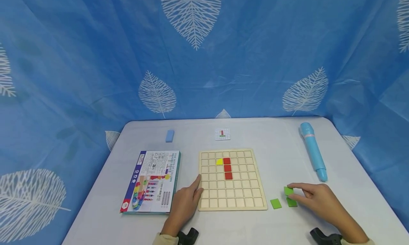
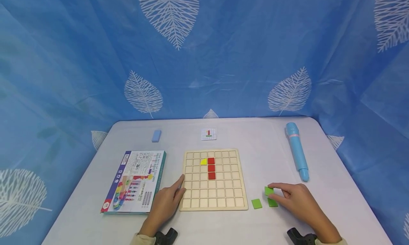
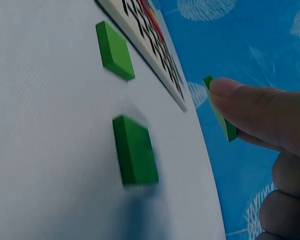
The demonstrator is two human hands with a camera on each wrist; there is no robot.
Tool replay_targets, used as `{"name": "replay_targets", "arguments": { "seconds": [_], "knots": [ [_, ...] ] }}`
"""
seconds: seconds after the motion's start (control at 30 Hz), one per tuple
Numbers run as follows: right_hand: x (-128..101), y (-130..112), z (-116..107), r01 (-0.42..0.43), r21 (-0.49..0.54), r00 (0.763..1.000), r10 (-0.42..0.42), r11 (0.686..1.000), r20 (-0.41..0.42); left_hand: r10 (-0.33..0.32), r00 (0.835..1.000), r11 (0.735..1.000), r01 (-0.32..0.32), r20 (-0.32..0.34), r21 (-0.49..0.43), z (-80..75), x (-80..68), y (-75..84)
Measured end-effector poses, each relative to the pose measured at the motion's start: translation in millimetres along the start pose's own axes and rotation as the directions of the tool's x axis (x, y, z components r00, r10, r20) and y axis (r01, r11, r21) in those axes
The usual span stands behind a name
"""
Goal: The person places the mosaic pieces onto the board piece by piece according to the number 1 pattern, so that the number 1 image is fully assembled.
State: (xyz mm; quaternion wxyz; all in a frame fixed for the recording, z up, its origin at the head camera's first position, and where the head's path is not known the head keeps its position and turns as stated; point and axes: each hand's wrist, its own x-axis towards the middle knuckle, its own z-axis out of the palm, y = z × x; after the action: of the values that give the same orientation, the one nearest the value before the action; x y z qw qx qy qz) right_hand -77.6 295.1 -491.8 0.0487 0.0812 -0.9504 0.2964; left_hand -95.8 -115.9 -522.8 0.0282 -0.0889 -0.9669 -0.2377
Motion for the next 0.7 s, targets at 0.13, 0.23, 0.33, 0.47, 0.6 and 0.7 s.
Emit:
{"name": "replay_targets", "arguments": {
  "seconds": [0.13, 0.23, 0.33, 0.47, 0.6, 0.7],
  "knots": [
    [8, -9, 2, 0.036, 0.002, 0.999, -0.036, 0.999, 0.003, -0.002, 1.000, 1.000, 0.002, -0.006, -0.002, 0.2, 0.5, 0.2],
    [13, -15, 3, 0.028, -0.016, 1.000, -0.029, 0.999, -0.007, -0.004, 1.000, 1.000, 0.004, -0.004, -0.004, 0.7, 0.8, 0.3],
    [17, -20, 4, 0.014, -0.011, 1.000, -0.014, 1.000, -0.006, -0.005, 1.000, 1.000, 0.005, 0.004, -0.004, 1.0, 0.8, 0.5],
    [24, -30, 10, 0.050, 0.019, 0.999, -0.051, 0.999, 0.012, -0.002, 1.000, 1.000, 0.002, -0.001, 0.006, 1.0, 1.2, 0.4],
    [31, -44, 17, 0.119, 0.060, 0.992, -0.121, 0.991, 0.031, 0.000, 1.000, 1.000, 0.000, -0.005, 0.007, 0.7, 1.4, 0.1],
    [37, -55, 22, 0.152, 0.087, 0.986, -0.157, 0.985, 0.048, 0.000, 1.000, 1.000, 0.000, -0.005, 0.003, 1.2, 1.4, -0.2]
  ]
}}
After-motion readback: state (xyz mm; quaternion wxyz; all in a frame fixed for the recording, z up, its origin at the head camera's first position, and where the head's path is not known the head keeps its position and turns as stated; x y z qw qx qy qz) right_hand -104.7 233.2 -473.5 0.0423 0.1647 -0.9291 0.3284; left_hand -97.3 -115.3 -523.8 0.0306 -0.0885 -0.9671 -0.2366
